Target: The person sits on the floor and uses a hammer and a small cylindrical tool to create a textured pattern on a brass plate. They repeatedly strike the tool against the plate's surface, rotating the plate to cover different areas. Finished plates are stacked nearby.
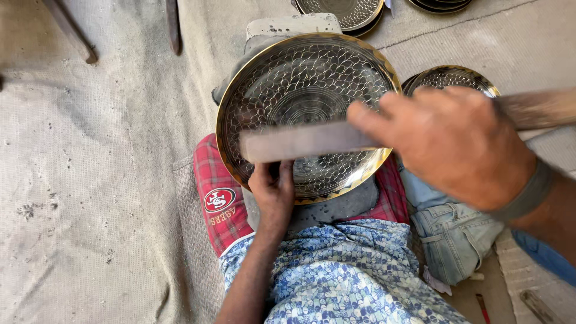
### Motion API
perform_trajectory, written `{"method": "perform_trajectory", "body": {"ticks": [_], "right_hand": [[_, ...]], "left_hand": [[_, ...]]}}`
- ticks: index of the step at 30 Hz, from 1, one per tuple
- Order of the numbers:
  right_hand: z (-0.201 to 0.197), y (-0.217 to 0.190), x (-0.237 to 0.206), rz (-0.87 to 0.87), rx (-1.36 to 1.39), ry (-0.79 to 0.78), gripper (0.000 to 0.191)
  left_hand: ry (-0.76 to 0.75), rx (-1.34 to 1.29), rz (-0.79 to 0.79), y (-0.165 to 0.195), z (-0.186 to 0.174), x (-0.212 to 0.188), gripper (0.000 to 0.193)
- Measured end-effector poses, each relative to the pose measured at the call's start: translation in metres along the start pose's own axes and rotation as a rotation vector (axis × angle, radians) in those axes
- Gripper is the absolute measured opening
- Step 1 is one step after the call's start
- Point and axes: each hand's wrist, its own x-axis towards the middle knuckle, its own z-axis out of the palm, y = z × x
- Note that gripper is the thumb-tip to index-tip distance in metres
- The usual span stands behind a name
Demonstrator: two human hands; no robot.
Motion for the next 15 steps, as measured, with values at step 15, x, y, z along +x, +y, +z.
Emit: {"method": "perform_trajectory", "body": {"ticks": [15], "right_hand": [[0.126,-0.022,-0.098,0.626,1.056,0.462,0.082]], "left_hand": [[-0.067,-0.103,-0.165,0.058,-0.004,0.021,0.039]]}}
